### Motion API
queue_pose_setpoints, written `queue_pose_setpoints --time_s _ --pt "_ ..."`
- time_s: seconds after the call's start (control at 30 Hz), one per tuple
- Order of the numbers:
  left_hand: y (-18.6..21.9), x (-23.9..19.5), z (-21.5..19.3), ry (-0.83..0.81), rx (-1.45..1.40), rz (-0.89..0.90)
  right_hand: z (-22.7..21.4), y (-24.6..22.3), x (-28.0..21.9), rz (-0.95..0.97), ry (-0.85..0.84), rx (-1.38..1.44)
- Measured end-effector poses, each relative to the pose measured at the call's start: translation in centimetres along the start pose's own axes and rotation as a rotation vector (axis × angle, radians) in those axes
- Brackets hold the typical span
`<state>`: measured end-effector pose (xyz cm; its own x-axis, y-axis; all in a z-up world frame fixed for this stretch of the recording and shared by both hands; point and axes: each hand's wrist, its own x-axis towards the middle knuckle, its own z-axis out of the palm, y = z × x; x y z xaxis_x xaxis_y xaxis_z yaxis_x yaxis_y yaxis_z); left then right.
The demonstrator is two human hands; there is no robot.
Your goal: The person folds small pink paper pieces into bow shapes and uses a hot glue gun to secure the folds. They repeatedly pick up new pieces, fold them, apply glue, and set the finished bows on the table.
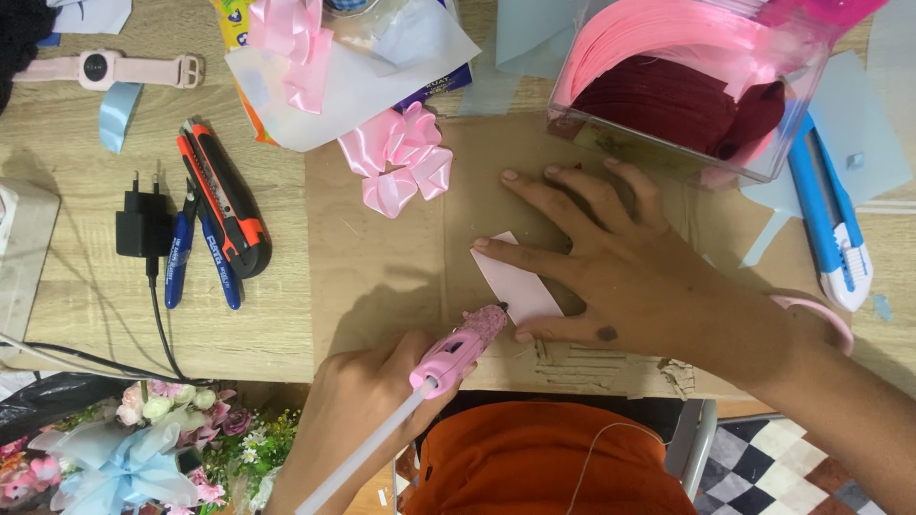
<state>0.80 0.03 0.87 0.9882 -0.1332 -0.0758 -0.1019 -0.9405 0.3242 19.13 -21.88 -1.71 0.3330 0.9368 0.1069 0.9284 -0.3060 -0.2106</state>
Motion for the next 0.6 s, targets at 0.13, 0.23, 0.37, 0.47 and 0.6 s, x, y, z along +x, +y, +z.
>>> queue_pose_setpoints --time_s 0.13,0.23,0.37,0.47,0.6 --pt "-0.1 -0.1 0.0 -0.031 0.047 -0.032 0.1 0.0 0.0 0.0 -0.002 -0.019" --pt "0.0 0.0 -0.6 -0.027 0.143 0.04 0.1 0.0 0.0 0.001 -0.005 -0.035" --pt "-1.5 -1.4 -0.6 -0.163 0.067 -0.024 0.0 -0.1 0.0 0.001 -0.009 -0.055" --pt "-2.2 -2.4 -3.2 0.095 0.015 -0.114 0.0 0.6 -0.1 -0.022 -0.028 0.023" --pt "-3.2 -2.7 -3.1 0.168 0.22 -0.328 -2.6 1.3 0.4 -0.087 -0.079 0.154"
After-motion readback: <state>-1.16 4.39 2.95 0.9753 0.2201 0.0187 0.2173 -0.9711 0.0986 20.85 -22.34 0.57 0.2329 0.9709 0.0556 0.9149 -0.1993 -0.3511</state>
